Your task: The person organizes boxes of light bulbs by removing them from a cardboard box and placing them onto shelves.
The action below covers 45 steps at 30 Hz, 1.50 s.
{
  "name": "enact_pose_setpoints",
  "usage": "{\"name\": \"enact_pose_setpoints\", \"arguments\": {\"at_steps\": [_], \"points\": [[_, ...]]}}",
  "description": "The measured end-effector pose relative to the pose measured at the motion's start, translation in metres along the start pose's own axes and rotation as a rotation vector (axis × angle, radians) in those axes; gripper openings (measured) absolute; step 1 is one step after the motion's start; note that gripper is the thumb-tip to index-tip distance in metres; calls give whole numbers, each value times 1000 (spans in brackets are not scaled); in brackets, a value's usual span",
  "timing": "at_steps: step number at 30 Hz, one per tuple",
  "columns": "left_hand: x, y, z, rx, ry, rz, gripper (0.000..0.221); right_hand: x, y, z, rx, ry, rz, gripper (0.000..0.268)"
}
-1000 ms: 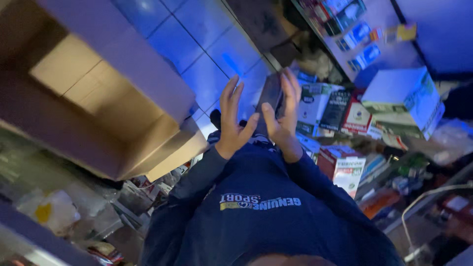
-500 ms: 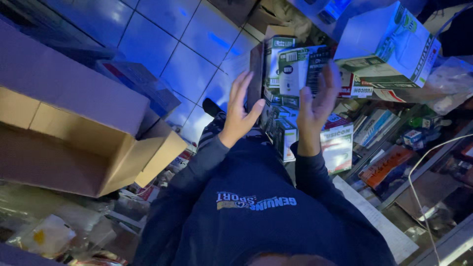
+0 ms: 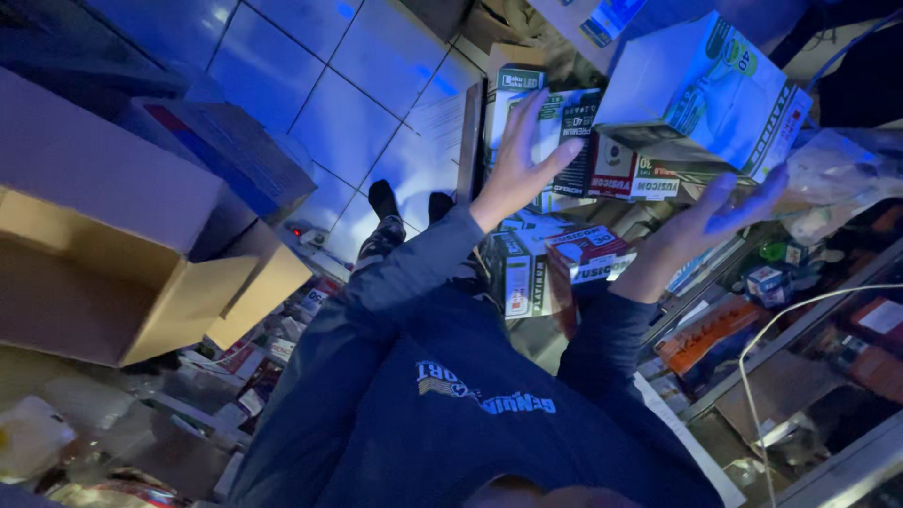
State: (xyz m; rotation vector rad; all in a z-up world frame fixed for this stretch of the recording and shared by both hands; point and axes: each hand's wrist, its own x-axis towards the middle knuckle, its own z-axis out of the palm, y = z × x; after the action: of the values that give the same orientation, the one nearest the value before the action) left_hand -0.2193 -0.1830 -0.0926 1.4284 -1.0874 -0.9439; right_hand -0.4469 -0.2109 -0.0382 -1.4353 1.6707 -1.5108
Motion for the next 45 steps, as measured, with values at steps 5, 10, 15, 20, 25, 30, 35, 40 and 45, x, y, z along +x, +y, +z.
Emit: {"name": "enact_pose_setpoints", "arguments": {"at_steps": [5, 10, 15, 20, 25, 30, 35, 40, 45], "points": [[26, -25, 31, 15, -99, -140, 100, 21, 23, -25, 121, 29, 149, 59], [49, -44, 34, -17, -85, -161, 99, 23, 46, -37, 172, -19, 194, 59], [71, -39, 57, -33, -107, -106, 105, 28, 59, -31, 372, -11, 270, 64], [78, -19, 89, -127, -30, -18, 106, 32, 81, -23, 397, -2, 296, 67], [76, 10, 102, -108, 13, 93, 90, 35, 111, -29, 340, -24, 245, 65], [75, 29, 104, -111, 40, 122, 84, 33, 116, -27, 460, -28, 275, 69], [75, 20, 112, -33, 17, 31, 87, 26, 103, -20, 510, -17, 293, 72], [77, 5, 120, 19, -2, -25, 78, 24, 107, -20, 480, -24, 265, 74], [82, -1, 121, -101, -10, -5, 69, 19, 109, -16, 410, 17, 271, 76]]}}
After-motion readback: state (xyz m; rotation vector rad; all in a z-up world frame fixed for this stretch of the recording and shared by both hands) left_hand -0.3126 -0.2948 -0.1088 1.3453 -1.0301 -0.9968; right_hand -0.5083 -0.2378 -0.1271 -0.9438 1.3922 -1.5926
